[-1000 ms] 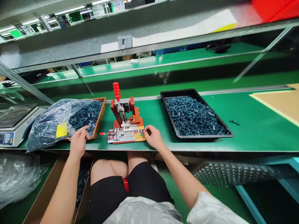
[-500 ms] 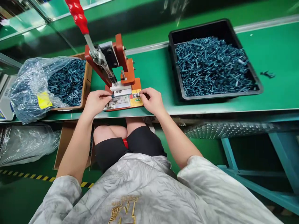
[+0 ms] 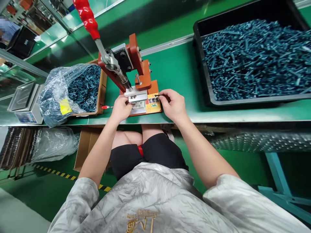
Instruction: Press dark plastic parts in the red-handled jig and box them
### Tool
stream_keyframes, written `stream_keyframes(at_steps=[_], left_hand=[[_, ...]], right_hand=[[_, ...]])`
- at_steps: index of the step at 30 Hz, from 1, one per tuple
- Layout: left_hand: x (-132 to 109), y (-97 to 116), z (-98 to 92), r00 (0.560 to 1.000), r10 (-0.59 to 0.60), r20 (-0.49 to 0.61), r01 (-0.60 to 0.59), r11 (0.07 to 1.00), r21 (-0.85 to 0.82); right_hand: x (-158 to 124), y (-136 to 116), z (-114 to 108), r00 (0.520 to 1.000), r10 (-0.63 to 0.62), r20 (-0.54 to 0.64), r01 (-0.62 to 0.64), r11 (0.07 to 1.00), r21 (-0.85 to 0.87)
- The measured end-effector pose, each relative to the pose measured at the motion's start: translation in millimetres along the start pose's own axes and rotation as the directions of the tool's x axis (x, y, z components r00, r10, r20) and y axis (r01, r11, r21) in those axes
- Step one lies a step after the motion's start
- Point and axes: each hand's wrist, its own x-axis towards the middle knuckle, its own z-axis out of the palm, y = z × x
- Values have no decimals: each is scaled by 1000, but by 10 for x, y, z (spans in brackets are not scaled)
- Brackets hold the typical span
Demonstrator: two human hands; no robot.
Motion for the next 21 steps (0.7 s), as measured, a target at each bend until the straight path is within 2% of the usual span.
stream_keyframes(at_steps=[5, 8, 13, 18, 21], left_hand=[[-32, 36, 50, 998, -55, -43, 52, 997, -51], [-11, 59, 31, 999, -44, 30, 43, 999, 26], [20, 67, -1, 992, -47, 117, 29, 989, 146], [-30, 99, 14, 995, -48, 92, 34, 989, 143], [-54, 121, 24, 996, -59, 69, 50, 991, 126]], right_hand=[[5, -24, 8, 998, 9, 67, -6, 999, -36], [1, -25, 16, 995, 7, 100, -2, 998, -55], [-5, -27, 9, 997, 17, 76, -13, 998, -55], [-31, -2, -3, 995, 9, 96, -2, 997, -81], [-38, 18, 11, 993, 45, 112, -43, 999, -24]])
